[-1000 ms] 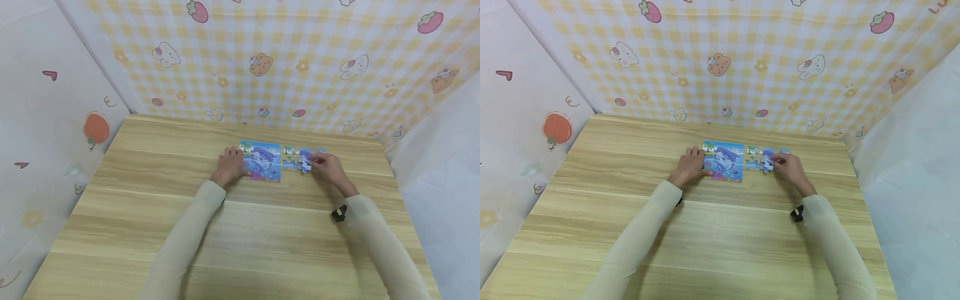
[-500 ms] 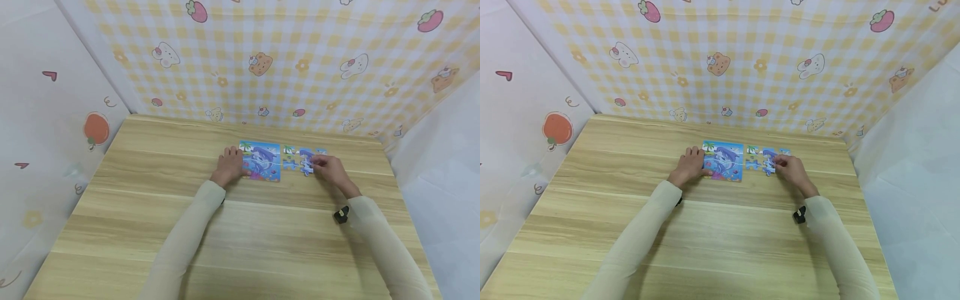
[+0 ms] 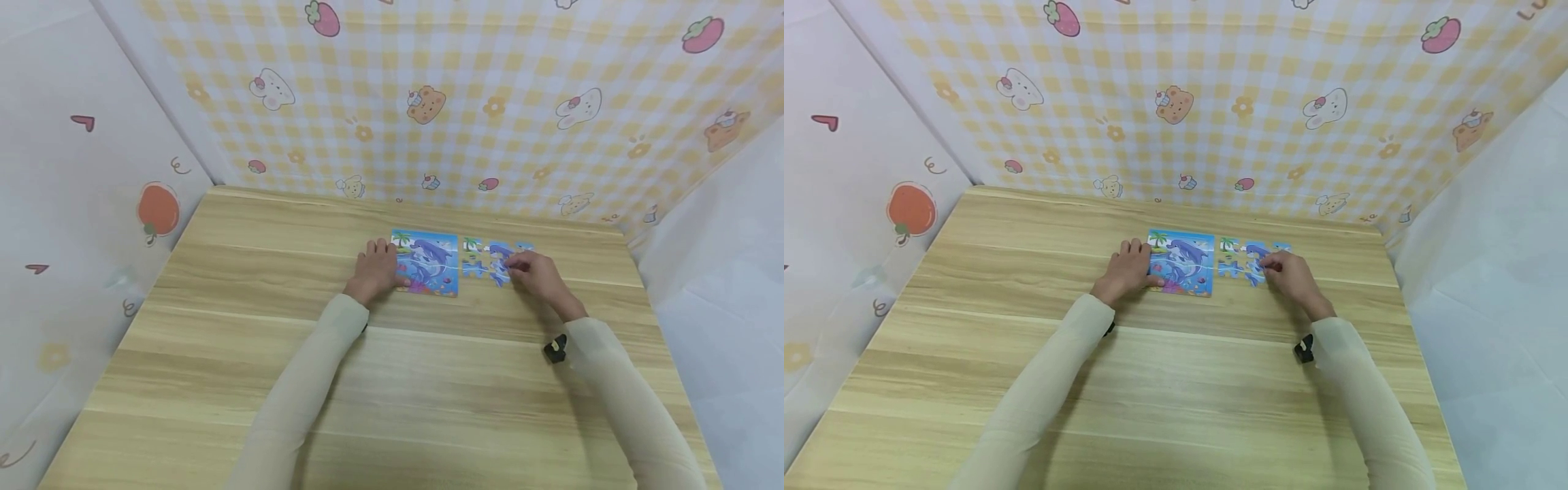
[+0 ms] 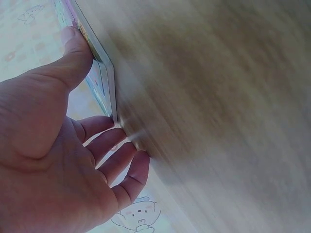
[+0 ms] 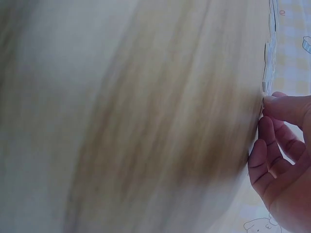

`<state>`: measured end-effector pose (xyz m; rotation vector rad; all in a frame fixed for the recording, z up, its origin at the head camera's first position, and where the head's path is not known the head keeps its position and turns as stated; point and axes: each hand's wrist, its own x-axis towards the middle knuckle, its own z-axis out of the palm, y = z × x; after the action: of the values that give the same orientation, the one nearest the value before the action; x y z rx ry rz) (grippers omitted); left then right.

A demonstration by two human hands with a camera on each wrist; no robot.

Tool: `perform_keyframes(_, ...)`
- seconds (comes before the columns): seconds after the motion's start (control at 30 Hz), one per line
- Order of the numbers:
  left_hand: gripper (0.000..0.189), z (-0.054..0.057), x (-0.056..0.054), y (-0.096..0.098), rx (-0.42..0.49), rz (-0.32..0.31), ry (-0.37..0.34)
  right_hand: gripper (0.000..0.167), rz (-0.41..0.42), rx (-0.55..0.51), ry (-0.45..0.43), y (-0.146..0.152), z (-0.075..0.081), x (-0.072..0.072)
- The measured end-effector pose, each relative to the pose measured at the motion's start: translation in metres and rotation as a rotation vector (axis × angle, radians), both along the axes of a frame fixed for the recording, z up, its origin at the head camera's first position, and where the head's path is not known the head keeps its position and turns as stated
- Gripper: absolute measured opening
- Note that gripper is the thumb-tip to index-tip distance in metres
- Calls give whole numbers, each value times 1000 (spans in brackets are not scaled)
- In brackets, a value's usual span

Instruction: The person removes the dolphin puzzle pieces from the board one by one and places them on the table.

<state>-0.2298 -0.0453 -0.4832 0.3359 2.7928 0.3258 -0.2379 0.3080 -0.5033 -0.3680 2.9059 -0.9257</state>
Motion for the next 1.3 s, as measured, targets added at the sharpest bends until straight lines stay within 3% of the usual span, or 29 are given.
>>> perform_keyframes(0.27, 77, 1, 0, -1, -1, -4, -6, 18, 6, 28, 14, -1, 2, 0)
perform_keyframes(0.6, 78, 0, -1, -1, 2, 0, -4, 15, 4, -47, 58, -26, 7, -2)
perform_keyframes(0.93, 76, 0, 0, -1, 2, 1, -9, 23, 122, -54, 15, -69, 10, -2)
perform_keyframes(1.1, 74, 0, 1, -2, -9, -7, -7, 31, 178, 15, -12, -90, 12, -6)
perform_keyframes(1.3, 73, 0, 1, -2, 5, -6, -8, 44, 188, 75, -83, -111, 16, -9)
